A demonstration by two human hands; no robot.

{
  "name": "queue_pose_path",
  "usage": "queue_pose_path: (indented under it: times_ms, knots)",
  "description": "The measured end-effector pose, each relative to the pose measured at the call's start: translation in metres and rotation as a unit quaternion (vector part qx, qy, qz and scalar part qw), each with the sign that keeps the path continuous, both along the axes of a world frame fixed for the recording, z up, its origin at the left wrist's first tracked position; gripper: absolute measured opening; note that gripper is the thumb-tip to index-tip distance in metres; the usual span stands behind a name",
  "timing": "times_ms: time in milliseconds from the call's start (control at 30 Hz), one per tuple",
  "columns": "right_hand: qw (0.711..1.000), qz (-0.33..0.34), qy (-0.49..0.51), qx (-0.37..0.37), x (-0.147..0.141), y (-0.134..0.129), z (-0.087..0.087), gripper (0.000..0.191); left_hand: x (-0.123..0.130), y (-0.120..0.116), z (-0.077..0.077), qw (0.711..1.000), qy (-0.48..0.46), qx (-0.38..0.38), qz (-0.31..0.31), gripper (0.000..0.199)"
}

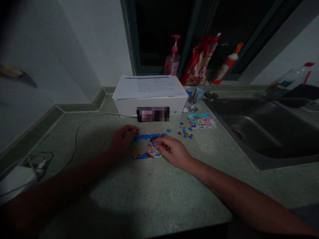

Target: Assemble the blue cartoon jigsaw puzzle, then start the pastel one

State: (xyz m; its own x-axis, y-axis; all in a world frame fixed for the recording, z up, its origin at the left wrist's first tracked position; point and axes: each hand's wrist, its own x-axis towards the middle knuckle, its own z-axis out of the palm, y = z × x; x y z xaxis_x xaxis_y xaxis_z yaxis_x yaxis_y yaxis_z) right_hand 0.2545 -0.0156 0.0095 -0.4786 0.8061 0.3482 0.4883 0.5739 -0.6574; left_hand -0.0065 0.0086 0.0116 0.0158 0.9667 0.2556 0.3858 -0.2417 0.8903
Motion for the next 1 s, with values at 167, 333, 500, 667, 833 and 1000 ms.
queue_pose_path:
  times_ms: [167,333,500,667,833,1000]
  knots:
    - [1.000,0.007,0.000,0.008,0.0014,0.0012,-0.0007,0.022,-0.0005,0.0003,-0.0010,1.000,0.004,0.006,-0.003,0.023]
    - [1.000,-0.006,0.014,-0.007,0.0016,0.0016,-0.0027,0.021,-0.0011,0.0000,-0.0013,1.000,0.004,0.007,-0.006,0.022]
    - [0.996,-0.036,0.043,-0.066,0.0008,0.0012,-0.0031,0.016,-0.0013,0.0002,-0.0016,1.000,0.012,0.010,-0.011,0.022]
    - [0.986,-0.056,0.095,-0.127,0.0001,0.0018,-0.0048,0.014,-0.0013,0.0003,-0.0016,1.000,0.014,0.007,-0.012,0.021]
    - [0.975,-0.059,0.138,-0.165,0.0001,0.0046,-0.0069,0.015,-0.0016,0.0009,-0.0016,1.000,0.026,0.011,-0.010,0.021]
    - [0.973,-0.057,0.154,-0.165,0.0011,0.0065,-0.0051,0.018,-0.0013,0.0005,-0.0009,1.000,0.022,0.006,-0.009,0.022]
